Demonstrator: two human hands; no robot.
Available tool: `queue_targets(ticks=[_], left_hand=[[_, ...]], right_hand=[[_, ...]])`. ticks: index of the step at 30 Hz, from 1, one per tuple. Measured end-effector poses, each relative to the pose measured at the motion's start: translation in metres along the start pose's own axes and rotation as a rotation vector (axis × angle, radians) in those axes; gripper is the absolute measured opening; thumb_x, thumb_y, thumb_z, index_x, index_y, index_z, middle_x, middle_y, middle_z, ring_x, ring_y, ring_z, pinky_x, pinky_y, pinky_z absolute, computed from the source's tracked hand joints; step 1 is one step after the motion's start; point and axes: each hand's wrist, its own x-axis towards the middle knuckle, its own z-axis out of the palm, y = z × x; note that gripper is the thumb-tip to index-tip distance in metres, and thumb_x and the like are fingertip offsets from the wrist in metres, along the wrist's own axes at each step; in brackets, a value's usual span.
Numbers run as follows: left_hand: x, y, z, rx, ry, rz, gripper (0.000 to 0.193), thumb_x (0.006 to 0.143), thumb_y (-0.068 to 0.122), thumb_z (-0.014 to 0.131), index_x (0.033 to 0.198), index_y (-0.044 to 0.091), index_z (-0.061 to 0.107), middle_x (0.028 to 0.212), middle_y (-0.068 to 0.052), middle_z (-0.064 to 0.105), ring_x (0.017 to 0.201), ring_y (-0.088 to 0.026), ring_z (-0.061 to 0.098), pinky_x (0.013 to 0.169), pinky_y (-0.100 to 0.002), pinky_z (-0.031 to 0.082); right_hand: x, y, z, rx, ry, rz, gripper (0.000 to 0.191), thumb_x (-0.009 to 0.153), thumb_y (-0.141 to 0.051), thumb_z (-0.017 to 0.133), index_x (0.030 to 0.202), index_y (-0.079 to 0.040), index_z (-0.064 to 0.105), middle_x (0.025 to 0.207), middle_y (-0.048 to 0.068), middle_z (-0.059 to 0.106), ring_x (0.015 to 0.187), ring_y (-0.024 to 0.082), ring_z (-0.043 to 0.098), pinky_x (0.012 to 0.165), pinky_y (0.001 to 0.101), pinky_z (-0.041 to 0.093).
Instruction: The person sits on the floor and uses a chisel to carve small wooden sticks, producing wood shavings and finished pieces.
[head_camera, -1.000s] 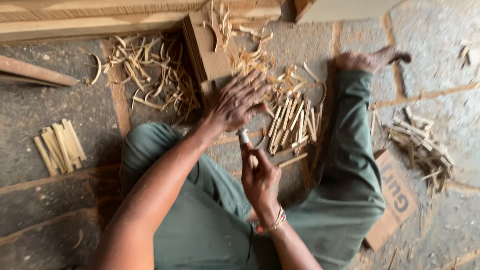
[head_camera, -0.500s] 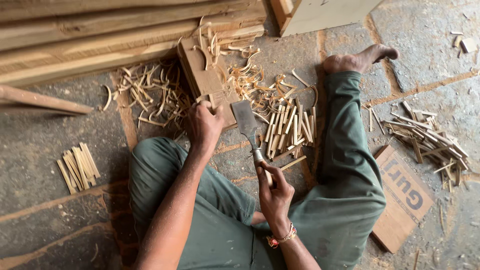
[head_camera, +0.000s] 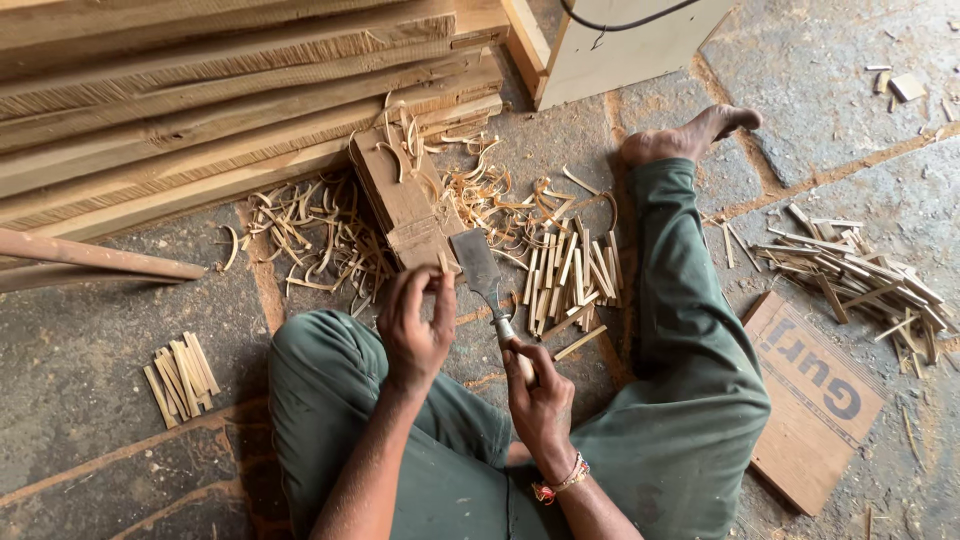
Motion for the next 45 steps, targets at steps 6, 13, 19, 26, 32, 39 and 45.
queue_targets(ticks=[6,13,19,26,32,39,45], left_hand=[[0.002,0.038,-0.017,-0.036,0.009,0.119,0.014,0.107,0.014,0.065,0.114,0.002,0.063,0.104,-0.010,0.071,0.094,-0.020,0.073,0.078,-0.030,0.063],[0.002,0.033,-0.010,-0.067,-0.006,0.001,0.017,0.111,0.020,0.059,0.112,0.004,0.064,0.104,-0.011,0.071,0.091,-0.021,0.074,0.077,-0.028,0.065],[0.027,-0.030,0.011,0.062,-0.171,-0.514,0.023,0.099,0.022,0.061,0.090,0.004,0.073,0.077,-0.008,0.074,0.062,-0.015,0.068,0.058,-0.034,0.054],[0.035,-0.069,0.030,0.114,-0.347,-0.781,0.020,0.094,0.019,0.072,0.084,0.004,0.077,0.069,-0.009,0.074,0.048,-0.016,0.057,0.050,-0.036,0.045],[0.038,-0.068,0.031,0.154,-0.289,-0.755,0.012,0.088,0.014,0.075,0.083,0.004,0.079,0.075,-0.010,0.077,0.060,-0.017,0.069,0.068,-0.038,0.055],[0.057,-0.056,0.028,0.173,-0.318,-0.775,0.011,0.079,0.013,0.076,0.077,0.003,0.078,0.069,-0.015,0.075,0.061,-0.024,0.072,0.074,-0.041,0.056],[0.061,-0.052,0.030,0.157,-0.302,-0.795,0.014,0.075,0.012,0.076,0.070,0.000,0.073,0.063,-0.015,0.070,0.060,-0.025,0.071,0.066,-0.041,0.056]], right_hand=[[-0.002,-0.008,-0.003,0.012,0.001,0.007,0.015,0.097,-0.018,0.068,0.107,-0.008,0.072,0.048,0.006,0.060,0.041,0.007,0.056,0.037,0.0305,0.037],[-0.002,-0.008,-0.003,0.012,0.008,-0.023,0.013,0.097,-0.017,0.068,0.106,-0.008,0.071,0.051,0.008,0.061,0.043,0.008,0.058,0.039,0.0315,0.041],[-0.003,-0.003,0.000,0.002,0.018,-0.087,0.013,0.098,-0.017,0.068,0.106,-0.007,0.069,0.052,0.007,0.061,0.043,0.008,0.058,0.038,0.0313,0.040],[-0.001,0.004,0.002,-0.005,-0.037,-0.035,0.012,0.099,-0.015,0.064,0.107,-0.006,0.068,0.050,0.003,0.061,0.040,0.006,0.055,0.035,0.0302,0.034],[0.001,0.004,0.004,0.000,-0.031,-0.037,0.013,0.100,-0.016,0.065,0.107,-0.006,0.069,0.050,0.002,0.059,0.042,0.005,0.054,0.036,0.0289,0.033],[0.002,0.003,0.006,-0.009,-0.036,-0.024,0.014,0.099,-0.017,0.066,0.107,-0.006,0.068,0.050,0.002,0.059,0.042,0.005,0.055,0.036,0.0287,0.034],[0.002,0.002,0.007,-0.014,-0.024,-0.041,0.014,0.100,-0.018,0.066,0.107,-0.006,0.068,0.051,0.002,0.059,0.043,0.005,0.056,0.037,0.0283,0.035]])
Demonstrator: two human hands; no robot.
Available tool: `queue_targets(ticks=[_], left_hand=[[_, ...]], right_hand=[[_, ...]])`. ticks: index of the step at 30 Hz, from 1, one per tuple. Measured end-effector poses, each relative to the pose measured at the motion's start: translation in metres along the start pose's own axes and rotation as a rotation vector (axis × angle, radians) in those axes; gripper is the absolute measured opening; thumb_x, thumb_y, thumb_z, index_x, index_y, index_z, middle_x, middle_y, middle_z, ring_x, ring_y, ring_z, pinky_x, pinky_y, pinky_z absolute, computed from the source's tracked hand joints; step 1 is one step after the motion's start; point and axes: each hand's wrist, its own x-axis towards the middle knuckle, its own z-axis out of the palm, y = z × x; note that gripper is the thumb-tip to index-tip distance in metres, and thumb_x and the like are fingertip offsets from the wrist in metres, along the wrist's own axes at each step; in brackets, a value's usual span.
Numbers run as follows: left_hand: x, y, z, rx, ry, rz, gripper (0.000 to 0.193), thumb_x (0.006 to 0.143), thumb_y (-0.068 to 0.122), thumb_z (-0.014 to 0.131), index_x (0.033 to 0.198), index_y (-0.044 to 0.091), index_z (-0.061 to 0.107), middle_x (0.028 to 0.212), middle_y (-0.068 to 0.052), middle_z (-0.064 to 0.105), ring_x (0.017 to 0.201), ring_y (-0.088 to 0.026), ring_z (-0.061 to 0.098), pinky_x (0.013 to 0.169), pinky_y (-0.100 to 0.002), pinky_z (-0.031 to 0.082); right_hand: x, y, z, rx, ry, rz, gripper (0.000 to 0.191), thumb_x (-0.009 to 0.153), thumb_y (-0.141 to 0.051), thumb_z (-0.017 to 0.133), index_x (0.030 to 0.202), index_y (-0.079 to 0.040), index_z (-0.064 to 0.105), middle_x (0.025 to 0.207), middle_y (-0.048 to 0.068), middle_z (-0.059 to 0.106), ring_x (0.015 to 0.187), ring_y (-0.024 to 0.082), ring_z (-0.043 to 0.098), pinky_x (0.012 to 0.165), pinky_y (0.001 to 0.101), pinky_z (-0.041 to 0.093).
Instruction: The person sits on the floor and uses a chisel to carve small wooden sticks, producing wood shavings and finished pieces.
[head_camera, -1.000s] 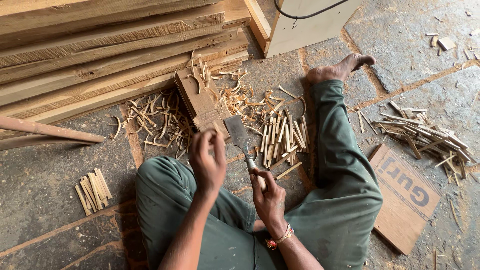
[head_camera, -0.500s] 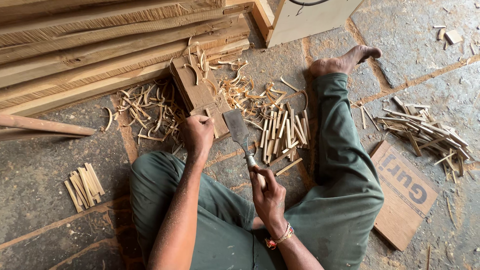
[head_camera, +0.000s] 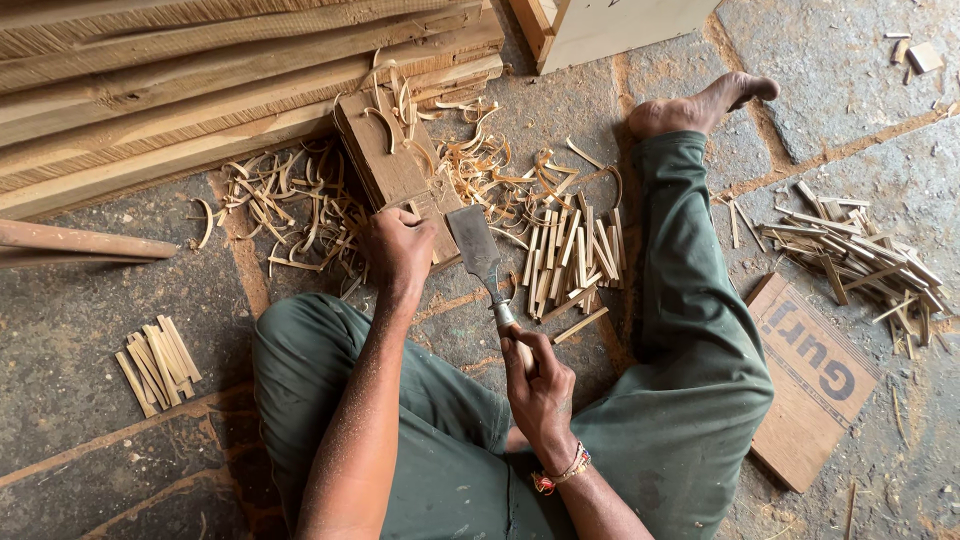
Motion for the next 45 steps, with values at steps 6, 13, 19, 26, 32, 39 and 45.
queue_targets(ticks=[6,13,19,26,32,39,45], left_hand=[[0.007,-0.017,0.014,-0.008,0.054,0.034,0.006,0.077,0.007,0.076,0.074,0.003,0.072,0.067,-0.011,0.073,0.057,-0.021,0.069,0.070,-0.039,0.055],[0.018,-0.032,0.015,-0.056,0.057,0.047,0.005,0.079,0.012,0.078,0.078,0.008,0.075,0.075,-0.004,0.075,0.062,-0.012,0.070,0.073,-0.038,0.057],[0.006,-0.013,-0.014,-0.138,0.188,0.241,0.029,0.099,0.036,0.068,0.095,0.007,0.071,0.084,-0.006,0.074,0.070,-0.015,0.069,0.064,-0.037,0.059],[-0.072,0.008,0.013,-0.214,-0.164,1.088,0.058,0.110,0.060,0.047,0.090,0.010,0.071,0.092,-0.011,0.074,0.090,-0.027,0.074,0.102,-0.045,0.053],[-0.080,0.002,0.015,-0.289,-0.312,1.024,0.060,0.104,0.056,0.056,0.071,0.008,0.070,0.066,-0.008,0.066,0.065,-0.023,0.065,0.081,-0.043,0.052],[-0.076,-0.002,0.016,-0.311,-0.304,1.009,0.062,0.104,0.057,0.056,0.069,0.007,0.069,0.063,-0.007,0.062,0.062,-0.022,0.061,0.075,-0.041,0.050],[-0.074,-0.006,0.023,-0.243,-0.383,0.939,0.069,0.102,0.064,0.047,0.066,0.010,0.070,0.061,-0.004,0.063,0.056,-0.019,0.059,0.072,-0.041,0.051]], right_hand=[[0.000,0.004,0.001,-0.005,-0.016,0.031,0.016,0.100,-0.020,0.066,0.107,-0.007,0.069,0.049,0.002,0.060,0.042,0.006,0.057,0.036,0.0287,0.036],[0.001,0.008,0.001,0.001,-0.018,0.007,0.017,0.100,-0.020,0.065,0.110,-0.007,0.069,0.052,0.000,0.062,0.043,0.005,0.058,0.035,0.0273,0.036],[0.011,-0.007,-0.015,-0.038,-0.002,0.092,0.024,0.095,-0.021,0.070,0.114,-0.008,0.076,0.055,-0.001,0.066,0.041,0.004,0.054,0.035,0.0262,0.032],[-0.018,-0.055,-0.053,-0.042,-0.039,0.095,0.023,0.091,-0.009,0.073,0.113,-0.005,0.077,0.056,0.000,0.060,0.048,0.000,0.045,0.040,0.0223,0.030],[-0.032,-0.072,-0.055,-0.061,-0.076,0.111,0.029,0.090,-0.006,0.073,0.118,-0.006,0.078,0.053,0.001,0.050,0.046,0.002,0.035,0.040,0.0260,0.026],[-0.029,-0.073,-0.051,-0.056,-0.116,0.145,0.029,0.090,-0.006,0.072,0.119,-0.005,0.076,0.053,-0.002,0.055,0.044,0.001,0.040,0.038,0.0259,0.028],[-0.027,-0.074,-0.049,-0.109,-0.121,0.135,0.023,0.092,-0.007,0.073,0.114,-0.004,0.078,0.053,0.002,0.047,0.047,0.002,0.037,0.040,0.0260,0.029]])
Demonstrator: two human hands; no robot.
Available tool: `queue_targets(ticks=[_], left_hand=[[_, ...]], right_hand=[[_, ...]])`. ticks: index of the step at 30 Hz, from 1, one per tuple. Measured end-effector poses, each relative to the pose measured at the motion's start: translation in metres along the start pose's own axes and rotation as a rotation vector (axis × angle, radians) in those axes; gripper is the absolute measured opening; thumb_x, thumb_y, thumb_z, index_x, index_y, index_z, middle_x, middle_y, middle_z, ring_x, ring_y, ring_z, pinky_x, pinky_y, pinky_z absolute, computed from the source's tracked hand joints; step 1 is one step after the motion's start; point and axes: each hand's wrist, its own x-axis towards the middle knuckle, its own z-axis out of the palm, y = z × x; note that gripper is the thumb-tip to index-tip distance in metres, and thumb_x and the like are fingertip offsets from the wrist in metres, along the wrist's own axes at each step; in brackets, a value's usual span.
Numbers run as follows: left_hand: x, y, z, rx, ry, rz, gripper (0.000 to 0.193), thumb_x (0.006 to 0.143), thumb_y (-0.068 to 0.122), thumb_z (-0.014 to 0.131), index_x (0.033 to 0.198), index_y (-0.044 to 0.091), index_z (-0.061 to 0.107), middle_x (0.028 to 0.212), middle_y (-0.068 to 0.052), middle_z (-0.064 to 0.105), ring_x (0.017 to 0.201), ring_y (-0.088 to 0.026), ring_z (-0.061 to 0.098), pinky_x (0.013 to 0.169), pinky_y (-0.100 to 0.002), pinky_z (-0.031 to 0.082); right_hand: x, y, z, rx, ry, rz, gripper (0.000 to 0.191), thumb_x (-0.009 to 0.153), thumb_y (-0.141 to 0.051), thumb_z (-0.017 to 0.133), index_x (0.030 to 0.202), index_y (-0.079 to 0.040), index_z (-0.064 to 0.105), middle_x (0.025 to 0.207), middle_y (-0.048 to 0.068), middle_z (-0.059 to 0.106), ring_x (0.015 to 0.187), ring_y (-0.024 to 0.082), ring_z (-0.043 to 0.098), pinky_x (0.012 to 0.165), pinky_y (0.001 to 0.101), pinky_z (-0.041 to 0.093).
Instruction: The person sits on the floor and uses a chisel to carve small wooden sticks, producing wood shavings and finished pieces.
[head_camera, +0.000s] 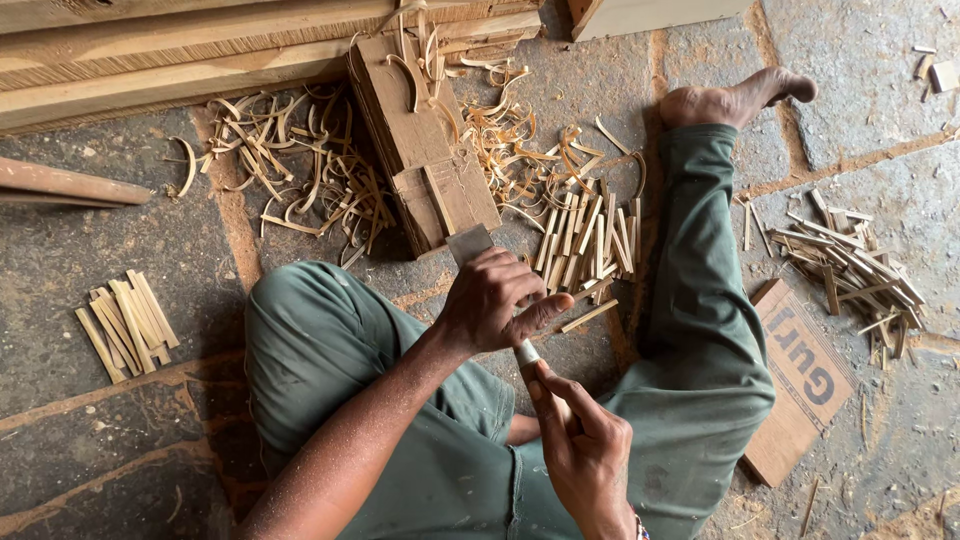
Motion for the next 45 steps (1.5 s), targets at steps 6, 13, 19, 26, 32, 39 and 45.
queue_targets(ticks=[6,13,19,26,32,39,45], left_hand=[[0.007,-0.015,-0.001,0.074,-0.048,0.020,0.077,0.103,0.071,0.034,0.087,0.008,0.076,0.091,-0.013,0.077,0.090,-0.027,0.074,0.104,-0.053,0.049],[0.006,-0.050,0.007,0.186,-0.143,-0.028,0.092,0.100,0.076,0.020,0.113,0.004,0.075,0.123,-0.017,0.074,0.121,-0.032,0.070,0.120,-0.053,0.041],[0.042,-0.109,-0.008,0.287,-0.198,-0.060,0.098,0.100,0.077,0.008,0.131,0.004,0.066,0.155,-0.021,0.051,0.147,-0.038,0.043,0.125,-0.052,0.026],[0.039,-0.115,-0.008,0.365,-0.101,0.018,0.093,0.103,0.073,0.013,0.141,0.002,0.060,0.154,-0.020,0.052,0.148,-0.037,0.044,0.126,-0.050,0.025],[0.038,-0.067,-0.015,0.220,0.152,0.169,0.078,0.110,0.062,0.022,0.136,0.001,0.062,0.149,-0.018,0.059,0.146,-0.033,0.052,0.128,-0.052,0.032],[0.021,-0.015,-0.020,0.240,0.132,0.274,0.061,0.111,0.050,0.040,0.132,-0.001,0.065,0.142,-0.019,0.065,0.140,-0.033,0.058,0.125,-0.050,0.040],[0.007,-0.011,-0.016,0.201,0.341,-0.098,0.033,0.108,0.033,0.053,0.107,0.006,0.071,0.102,-0.015,0.074,0.097,-0.028,0.070,0.094,-0.044,0.056]], right_hand=[[0.005,-0.002,0.012,-0.024,0.008,-0.034,0.012,0.092,-0.007,0.073,0.101,-0.002,0.076,0.048,0.004,0.043,0.044,0.003,0.035,0.039,0.0277,0.026],[0.024,0.007,0.034,-0.011,0.022,-0.151,0.006,0.094,-0.007,0.070,0.099,-0.003,0.073,0.046,0.000,0.047,0.040,0.002,0.040,0.036,0.0275,0.026],[0.074,0.004,0.067,-0.069,0.037,-0.167,0.008,0.099,-0.011,0.071,0.095,-0.004,0.072,0.049,0.006,0.034,0.042,0.007,0.029,0.039,0.0302,0.023],[0.074,0.015,0.073,-0.026,0.040,-0.153,0.009,0.099,-0.014,0.070,0.101,-0.006,0.073,0.047,-0.004,0.051,0.039,0.000,0.041,0.036,0.0268,0.024],[0.072,0.021,0.067,0.514,0.056,-0.044,0.023,0.101,-0.010,0.069,0.122,-0.001,0.073,0.069,-0.001,0.069,0.060,0.000,0.055,0.050,0.0201,0.039],[0.053,0.025,0.043,0.452,0.170,-0.033,0.025,0.099,-0.007,0.068,0.122,0.001,0.071,0.076,0.001,0.072,0.064,0.000,0.058,0.055,0.0178,0.045],[0.013,0.051,0.027,0.315,0.205,0.016,0.026,0.098,-0.006,0.070,0.122,0.002,0.074,0.077,0.000,0.070,0.065,-0.001,0.053,0.054,0.0181,0.037]])
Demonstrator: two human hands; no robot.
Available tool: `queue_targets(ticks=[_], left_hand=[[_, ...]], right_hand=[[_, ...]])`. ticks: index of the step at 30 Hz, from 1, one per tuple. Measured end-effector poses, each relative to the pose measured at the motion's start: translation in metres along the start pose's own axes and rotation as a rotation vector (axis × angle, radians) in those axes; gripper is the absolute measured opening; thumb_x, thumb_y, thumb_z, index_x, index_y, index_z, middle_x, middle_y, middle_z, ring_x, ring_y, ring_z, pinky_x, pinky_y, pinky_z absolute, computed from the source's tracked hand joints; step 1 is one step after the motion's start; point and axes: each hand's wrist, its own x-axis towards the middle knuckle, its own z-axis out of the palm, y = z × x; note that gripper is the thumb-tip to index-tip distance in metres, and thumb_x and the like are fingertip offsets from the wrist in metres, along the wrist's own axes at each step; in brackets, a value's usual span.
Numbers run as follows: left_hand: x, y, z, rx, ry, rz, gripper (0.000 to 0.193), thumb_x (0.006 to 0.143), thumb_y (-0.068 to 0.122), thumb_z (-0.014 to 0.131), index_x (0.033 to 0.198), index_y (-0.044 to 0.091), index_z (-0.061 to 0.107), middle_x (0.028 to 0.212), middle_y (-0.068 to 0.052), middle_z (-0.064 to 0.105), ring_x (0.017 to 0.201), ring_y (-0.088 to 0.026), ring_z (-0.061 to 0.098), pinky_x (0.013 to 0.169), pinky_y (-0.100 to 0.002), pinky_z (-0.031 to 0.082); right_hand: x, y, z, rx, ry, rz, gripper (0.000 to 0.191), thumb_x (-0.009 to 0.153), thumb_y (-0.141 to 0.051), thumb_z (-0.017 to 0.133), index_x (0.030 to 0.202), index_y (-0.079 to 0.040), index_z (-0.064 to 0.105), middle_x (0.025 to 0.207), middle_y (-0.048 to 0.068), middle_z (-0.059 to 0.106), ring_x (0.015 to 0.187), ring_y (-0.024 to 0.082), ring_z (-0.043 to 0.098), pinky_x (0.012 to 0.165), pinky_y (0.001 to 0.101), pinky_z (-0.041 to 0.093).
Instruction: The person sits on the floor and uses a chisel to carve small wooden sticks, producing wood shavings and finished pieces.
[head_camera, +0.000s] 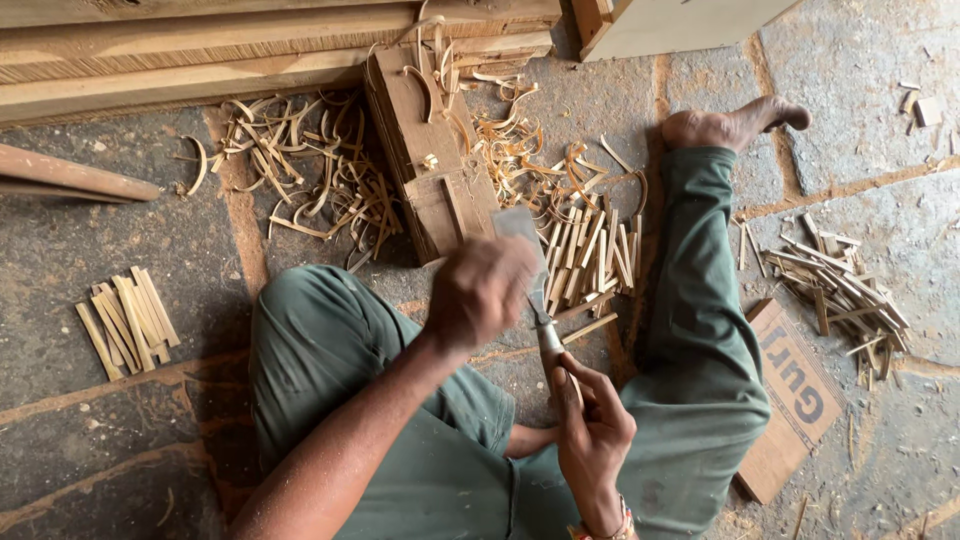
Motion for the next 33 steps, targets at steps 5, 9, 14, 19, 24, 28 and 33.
queue_targets(ticks=[5,9,14,19,24,28,33], left_hand=[[0.024,-0.054,-0.001,0.451,0.008,-0.346,0.042,0.090,0.037,0.069,0.096,-0.004,0.065,0.085,-0.020,0.066,0.078,-0.031,0.066,0.067,-0.044,0.053],[0.032,-0.060,-0.007,0.349,-0.328,-0.670,0.025,0.101,0.020,0.059,0.084,0.003,0.066,0.086,-0.012,0.067,0.082,-0.027,0.069,0.071,-0.042,0.055],[0.019,-0.020,-0.044,0.104,-0.063,-0.273,0.017,0.098,0.020,0.069,0.091,0.005,0.067,0.083,-0.008,0.070,0.068,-0.018,0.070,0.059,-0.035,0.054],[-0.008,0.034,-0.059,0.116,0.104,0.028,0.008,0.100,0.011,0.070,0.100,0.004,0.067,0.087,-0.007,0.071,0.073,-0.013,0.071,0.061,-0.027,0.059],[-0.022,0.081,-0.061,0.070,0.166,0.236,0.017,0.099,0.010,0.069,0.111,-0.001,0.065,0.099,-0.012,0.073,0.087,-0.019,0.075,0.073,-0.029,0.067],[-0.024,0.115,-0.073,0.043,0.125,0.268,0.023,0.097,0.004,0.071,0.117,-0.001,0.061,0.105,-0.012,0.072,0.096,-0.024,0.074,0.082,-0.034,0.064],[-0.016,0.140,-0.080,0.055,0.101,0.334,0.029,0.095,-0.001,0.073,0.121,-0.002,0.058,0.110,-0.014,0.072,0.100,-0.027,0.074,0.085,-0.035,0.064]], right_hand=[[-0.002,0.029,0.001,-0.026,0.022,-0.009,0.026,0.096,-0.007,0.070,0.121,-0.001,0.073,0.073,0.000,0.072,0.059,-0.001,0.053,0.048,0.0191,0.033],[0.004,0.044,0.010,-0.036,-0.026,-0.114,0.024,0.094,-0.009,0.071,0.118,-0.004,0.073,0.071,-0.001,0.071,0.052,0.000,0.052,0.041,0.0196,0.034],[0.008,0.041,0.012,-0.101,-0.051,-0.110,0.024,0.095,-0.012,0.074,0.118,-0.006,0.074,0.061,0.002,0.064,0.053,0.001,0.050,0.045,0.0234,0.037],[0.010,0.028,0.010,-0.136,-0.066,-0.143,0.027,0.092,-0.016,0.075,0.118,-0.007,0.071,0.064,0.005,0.071,0.057,0.003,0.062,0.049,0.0264,0.049],[0.010,0.021,0.006,-0.144,-0.095,-0.062,0.029,0.091,-0.018,0.075,0.118,-0.010,0.071,0.064,0.009,0.072,0.055,0.007,0.065,0.049,0.0288,0.050],[0.009,0.020,0.002,-0.138,-0.103,-0.100,0.030,0.091,-0.019,0.075,0.119,-0.010,0.070,0.073,0.009,0.077,0.056,0.010,0.070,0.050,0.0302,0.053],[0.008,0.018,0.000,-0.142,-0.101,-0.108,0.030,0.090,-0.021,0.075,0.119,-0.011,0.069,0.073,0.011,0.076,0.057,0.013,0.073,0.051,0.0314,0.054]])
